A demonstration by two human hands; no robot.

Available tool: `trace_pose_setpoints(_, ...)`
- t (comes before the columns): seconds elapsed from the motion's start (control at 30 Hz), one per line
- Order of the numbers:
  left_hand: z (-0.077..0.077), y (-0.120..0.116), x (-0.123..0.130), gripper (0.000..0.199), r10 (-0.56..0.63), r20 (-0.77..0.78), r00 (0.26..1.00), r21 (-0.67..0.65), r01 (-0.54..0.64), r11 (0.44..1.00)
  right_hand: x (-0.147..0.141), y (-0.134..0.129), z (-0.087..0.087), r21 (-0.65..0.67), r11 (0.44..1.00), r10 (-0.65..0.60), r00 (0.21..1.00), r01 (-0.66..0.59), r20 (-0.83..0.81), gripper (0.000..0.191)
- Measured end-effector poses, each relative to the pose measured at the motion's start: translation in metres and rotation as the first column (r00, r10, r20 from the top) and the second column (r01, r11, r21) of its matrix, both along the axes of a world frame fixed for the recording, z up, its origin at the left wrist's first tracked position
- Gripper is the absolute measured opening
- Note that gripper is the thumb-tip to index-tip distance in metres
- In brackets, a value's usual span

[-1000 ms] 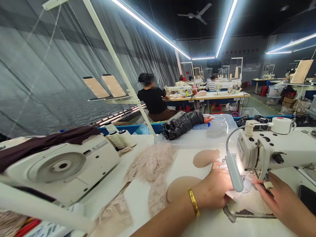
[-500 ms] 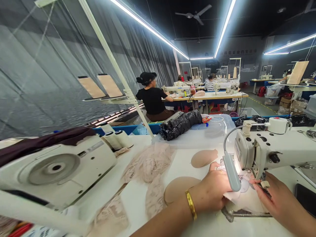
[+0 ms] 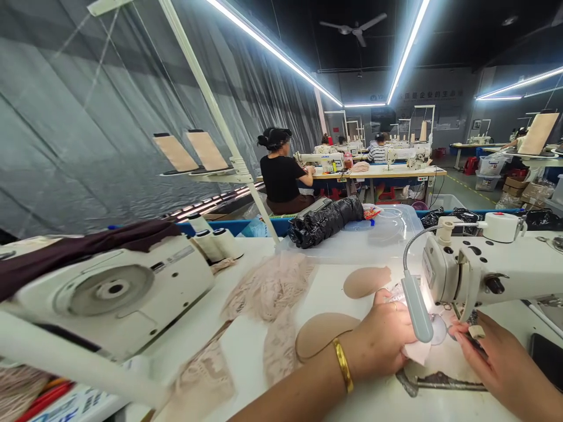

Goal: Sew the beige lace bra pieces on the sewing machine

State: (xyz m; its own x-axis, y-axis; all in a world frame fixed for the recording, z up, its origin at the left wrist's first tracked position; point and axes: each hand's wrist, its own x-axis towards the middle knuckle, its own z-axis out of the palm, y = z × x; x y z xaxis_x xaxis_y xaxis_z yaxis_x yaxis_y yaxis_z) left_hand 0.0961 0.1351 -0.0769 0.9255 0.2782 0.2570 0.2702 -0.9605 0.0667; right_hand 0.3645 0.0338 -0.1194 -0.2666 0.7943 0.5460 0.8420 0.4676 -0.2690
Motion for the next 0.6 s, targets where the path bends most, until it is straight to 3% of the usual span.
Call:
trace_pose_setpoints(0.23,-0.001,-0.01,-0.005,0.015,-0.013,-0.029,0.999,0.036,0.014,0.999,-0.002,0.0,0.0,0.092,0.995,0.034,0.993,-0.045,0.116,0.017)
trace_pose_setpoints(0.43,0.0,-0.024,-0.008,0.013,-0.015,-0.016,1.0,0.025,0.015,1.0,-0.011,-0.007,0.014,0.005,0.981,0.192,0.965,-0.195,0.179,0.026)
trace_pose_setpoints(0.6,-0.006,-0.034,-0.009,0.013,-0.054,0.02,0.998,0.039,0.053,0.998,-0.019,-0.009,0.03,-0.188,0.943,0.309,0.931,-0.273,0.196,0.022)
